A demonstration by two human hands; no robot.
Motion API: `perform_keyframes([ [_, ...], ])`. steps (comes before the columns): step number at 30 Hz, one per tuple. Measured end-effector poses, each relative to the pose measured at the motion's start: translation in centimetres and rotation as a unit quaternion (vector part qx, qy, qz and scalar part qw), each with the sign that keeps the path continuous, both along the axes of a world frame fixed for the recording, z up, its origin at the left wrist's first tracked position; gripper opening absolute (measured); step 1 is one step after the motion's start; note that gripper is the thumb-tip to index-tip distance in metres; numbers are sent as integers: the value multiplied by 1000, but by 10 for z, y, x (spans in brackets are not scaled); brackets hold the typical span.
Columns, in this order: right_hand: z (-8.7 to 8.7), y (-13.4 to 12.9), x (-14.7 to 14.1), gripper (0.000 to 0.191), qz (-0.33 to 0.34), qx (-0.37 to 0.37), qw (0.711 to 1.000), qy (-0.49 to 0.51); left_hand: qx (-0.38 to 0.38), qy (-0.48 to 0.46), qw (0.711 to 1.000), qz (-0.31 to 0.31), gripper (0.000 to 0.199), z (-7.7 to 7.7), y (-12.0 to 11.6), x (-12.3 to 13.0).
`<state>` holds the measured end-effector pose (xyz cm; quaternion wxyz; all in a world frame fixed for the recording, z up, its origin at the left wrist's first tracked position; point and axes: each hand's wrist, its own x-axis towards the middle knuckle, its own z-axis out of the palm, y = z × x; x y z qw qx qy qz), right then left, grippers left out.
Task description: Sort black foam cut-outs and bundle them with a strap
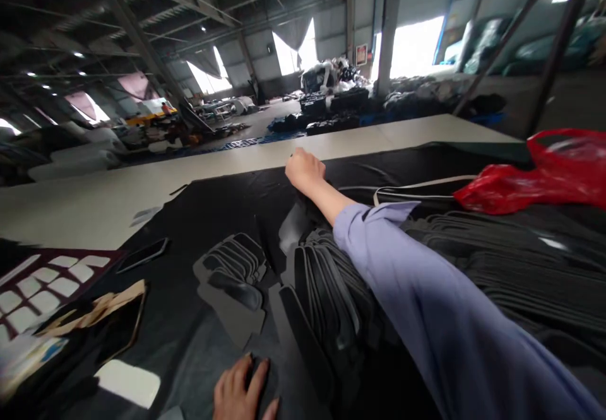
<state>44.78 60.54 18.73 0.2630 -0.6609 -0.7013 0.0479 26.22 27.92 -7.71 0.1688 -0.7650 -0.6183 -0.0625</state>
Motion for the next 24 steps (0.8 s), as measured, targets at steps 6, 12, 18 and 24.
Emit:
perform_keyframes([
  [6,80,-58,38,32,33,117,992,-13,-32,-67,997,8,41,18,1,9],
  [12,133,-169,80,24,116,85,987,-75,-91,-194,976,33,43,35,2,13],
  [18,154,-318,104,21,122,7,990,-67,-188,-602,775,-42,66,134,-2,54],
  [24,155,-451,131,24,35,-40,998,20,-501,-765,350,-203,52,249,-90,145],
])
